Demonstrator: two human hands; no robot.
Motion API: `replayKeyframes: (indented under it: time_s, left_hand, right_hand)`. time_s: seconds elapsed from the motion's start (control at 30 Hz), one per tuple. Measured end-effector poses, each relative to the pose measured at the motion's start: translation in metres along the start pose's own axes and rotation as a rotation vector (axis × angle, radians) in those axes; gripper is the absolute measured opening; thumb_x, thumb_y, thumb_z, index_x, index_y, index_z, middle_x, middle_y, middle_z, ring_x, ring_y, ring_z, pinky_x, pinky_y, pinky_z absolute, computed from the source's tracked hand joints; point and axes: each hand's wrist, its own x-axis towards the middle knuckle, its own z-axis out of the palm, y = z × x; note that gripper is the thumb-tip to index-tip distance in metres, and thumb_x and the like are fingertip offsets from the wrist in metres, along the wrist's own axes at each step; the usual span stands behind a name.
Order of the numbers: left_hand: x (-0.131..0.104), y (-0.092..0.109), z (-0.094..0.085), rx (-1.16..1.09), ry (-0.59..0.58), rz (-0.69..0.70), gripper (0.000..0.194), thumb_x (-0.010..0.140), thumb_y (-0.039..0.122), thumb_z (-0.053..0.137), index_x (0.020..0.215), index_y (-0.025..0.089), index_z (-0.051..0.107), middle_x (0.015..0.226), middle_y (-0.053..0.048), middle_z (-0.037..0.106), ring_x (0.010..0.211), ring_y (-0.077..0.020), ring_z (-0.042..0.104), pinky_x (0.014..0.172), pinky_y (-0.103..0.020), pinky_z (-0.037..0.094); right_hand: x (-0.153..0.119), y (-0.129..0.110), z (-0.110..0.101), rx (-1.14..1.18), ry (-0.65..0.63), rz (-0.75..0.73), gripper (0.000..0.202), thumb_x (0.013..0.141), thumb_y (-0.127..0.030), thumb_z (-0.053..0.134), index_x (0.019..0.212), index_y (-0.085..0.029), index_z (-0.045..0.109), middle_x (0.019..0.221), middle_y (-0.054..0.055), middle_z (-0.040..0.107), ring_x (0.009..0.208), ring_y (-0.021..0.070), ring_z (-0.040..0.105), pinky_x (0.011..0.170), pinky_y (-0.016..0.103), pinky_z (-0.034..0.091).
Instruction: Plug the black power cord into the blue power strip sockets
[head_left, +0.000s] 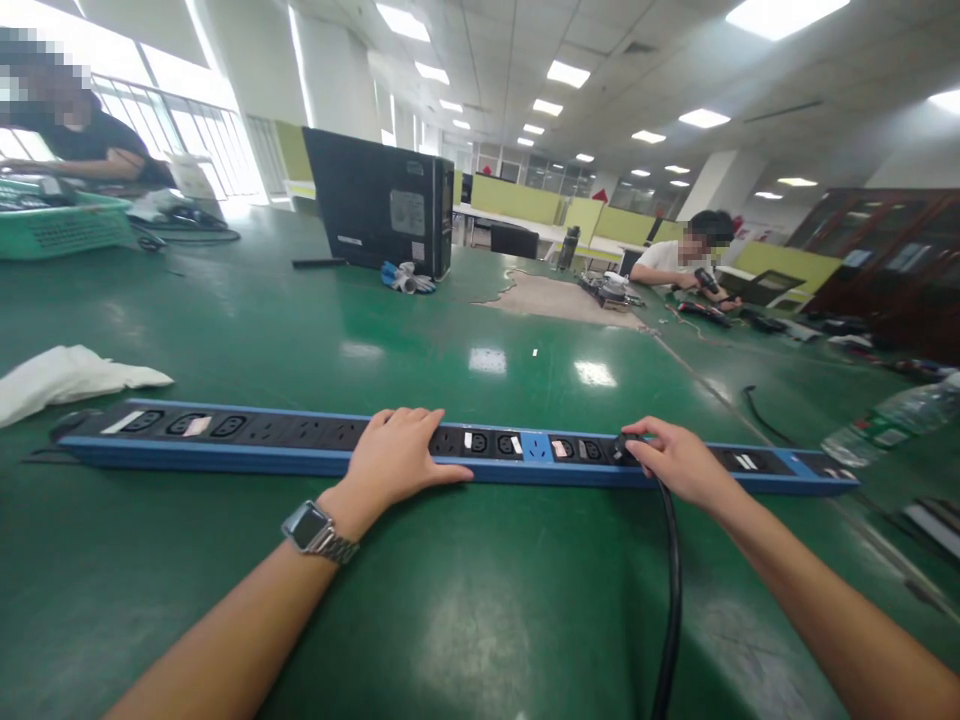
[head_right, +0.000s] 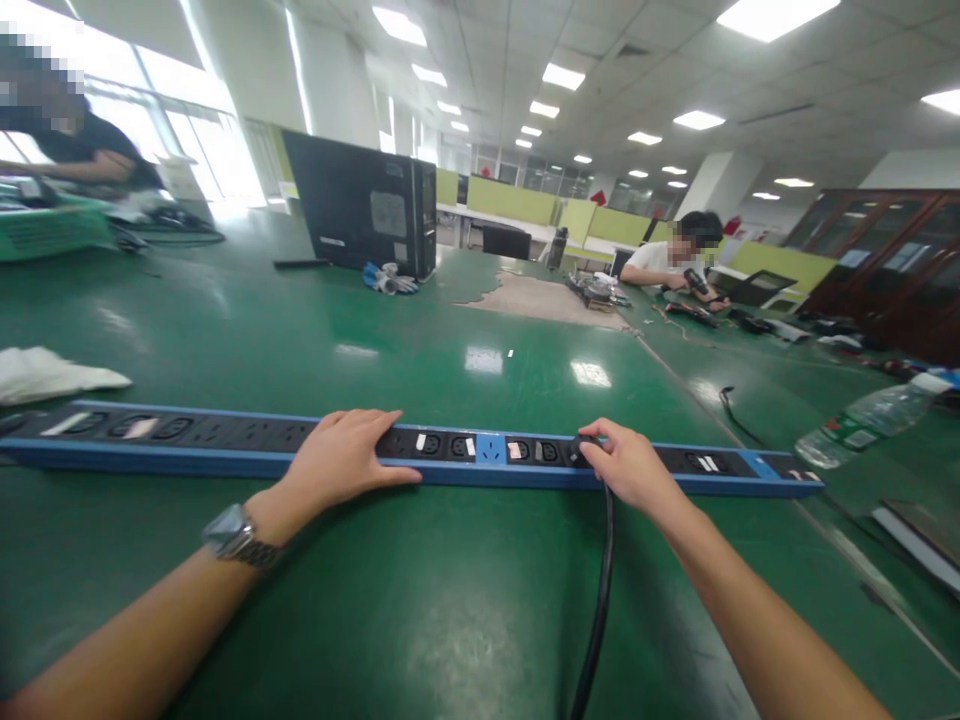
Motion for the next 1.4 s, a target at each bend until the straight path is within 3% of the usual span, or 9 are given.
replayKeyframes:
  time_s: [0.2, 0.33, 0.47, 0.63, 0.83, 1.0, 1.13, 1.23, 1.4]
  left_hand:
    - [-0.007, -0.025, -0.003, 0.07, -0.015, 0.044, 0.082, 0.063, 0.079, 0.062, 0.12, 0.021, 0.059, 0.113, -0.011, 0.068, 0.106, -0.0321, 0.06, 0.094, -0.044, 0.038]
    - [-0.007, -0.021, 0.0, 0.062, 0.018, 0.048, 0.085, 0.059, 0.079, 0.065, 0.117, 0.017, 0.059, 0.108, -0.013, 0.068, 0.103, -0.0327, 0.06, 0.091, -0.043, 0.039]
    - [-0.008, -0.02, 0.001, 0.062, 0.051, 0.04, 0.08, 0.058, 0.077, 0.068, 0.109, 0.016, 0.062, 0.104, -0.013, 0.069, 0.1, -0.0329, 0.061, 0.089, -0.043, 0.04]
    - [-0.011, -0.019, 0.002, 0.041, 0.093, 0.042, 0.071, 0.06, 0.072, 0.07, 0.105, 0.018, 0.063, 0.102, -0.011, 0.068, 0.099, -0.0305, 0.061, 0.089, -0.042, 0.04]
    - [-0.01, -0.017, 0.004, 0.05, 0.111, 0.027, 0.052, 0.07, 0.061, 0.066, 0.097, 0.017, 0.064, 0.095, -0.011, 0.068, 0.095, -0.0296, 0.06, 0.086, -0.042, 0.04]
    - [-0.009, -0.018, 0.002, 0.042, 0.08, 0.022, 0.07, 0.061, 0.074, 0.067, 0.103, 0.018, 0.063, 0.1, -0.011, 0.068, 0.098, -0.0305, 0.06, 0.089, -0.042, 0.039]
    - [-0.008, -0.019, 0.002, 0.028, 0.07, 0.029, 0.075, 0.059, 0.077, 0.066, 0.104, 0.018, 0.063, 0.102, -0.011, 0.068, 0.1, -0.032, 0.06, 0.091, -0.043, 0.038]
    - [-0.008, -0.02, 0.002, 0.015, 0.06, 0.019, 0.073, 0.06, 0.077, 0.065, 0.103, 0.018, 0.063, 0.101, -0.012, 0.068, 0.1, -0.0326, 0.06, 0.091, -0.044, 0.038]
    - [-0.007, -0.021, 0.002, 0.033, 0.057, 0.029, 0.075, 0.06, 0.077, 0.064, 0.106, 0.018, 0.063, 0.102, -0.012, 0.068, 0.099, -0.0323, 0.06, 0.091, -0.044, 0.039]
  right_hand:
    - [-0.001, -0.004, -0.01, -0.108, 0.118, -0.044, 0.036, 0.079, -0.044, 0.052, 0.097, -0.018, 0.068, 0.054, 0.0, 0.057, 0.052, 0.0168, 0.051, 0.054, 0.029, 0.035]
    - [0.004, -0.062, -0.015, 0.187, 0.41, 0.075, 0.04, 0.079, -0.045, 0.055, 0.101, -0.014, 0.067, 0.057, 0.001, 0.059, 0.047, 0.0146, 0.048, 0.046, 0.027, 0.032]
    - [0.021, -0.144, 0.045, 0.258, -0.01, -0.139, 0.027, 0.077, -0.033, 0.056, 0.094, -0.016, 0.069, 0.068, 0.002, 0.066, 0.058, 0.0148, 0.056, 0.055, 0.026, 0.041]
    - [0.042, -0.19, 0.112, 0.095, -0.051, -0.175, 0.019, 0.076, -0.023, 0.054, 0.085, -0.018, 0.07, 0.091, 0.006, 0.072, 0.085, 0.0192, 0.064, 0.077, 0.028, 0.046]
    - [0.024, -0.209, 0.121, -0.121, 0.016, -0.187, 0.025, 0.08, -0.026, 0.05, 0.094, -0.018, 0.068, 0.089, 0.011, 0.072, 0.085, 0.0249, 0.065, 0.076, 0.034, 0.046]
    - [0.019, -0.182, 0.07, 0.139, 0.18, -0.173, 0.028, 0.082, -0.033, 0.051, 0.099, -0.019, 0.068, 0.079, 0.006, 0.071, 0.07, 0.0184, 0.064, 0.063, 0.028, 0.045]
    - [0.019, -0.119, 0.034, 0.18, 0.039, -0.104, 0.033, 0.078, -0.039, 0.056, 0.098, -0.015, 0.068, 0.056, 0.0, 0.062, 0.048, 0.0155, 0.054, 0.05, 0.026, 0.038]
    - [0.018, -0.095, 0.037, 0.182, -0.062, -0.085, 0.035, 0.078, -0.038, 0.054, 0.099, -0.013, 0.067, 0.053, 0.0, 0.06, 0.05, 0.0159, 0.056, 0.051, 0.026, 0.039]
    - [0.02, -0.1, 0.05, -0.067, 0.028, -0.142, 0.027, 0.077, -0.032, 0.054, 0.092, -0.018, 0.072, 0.056, 0.0, 0.061, 0.057, 0.0168, 0.057, 0.06, 0.028, 0.04]
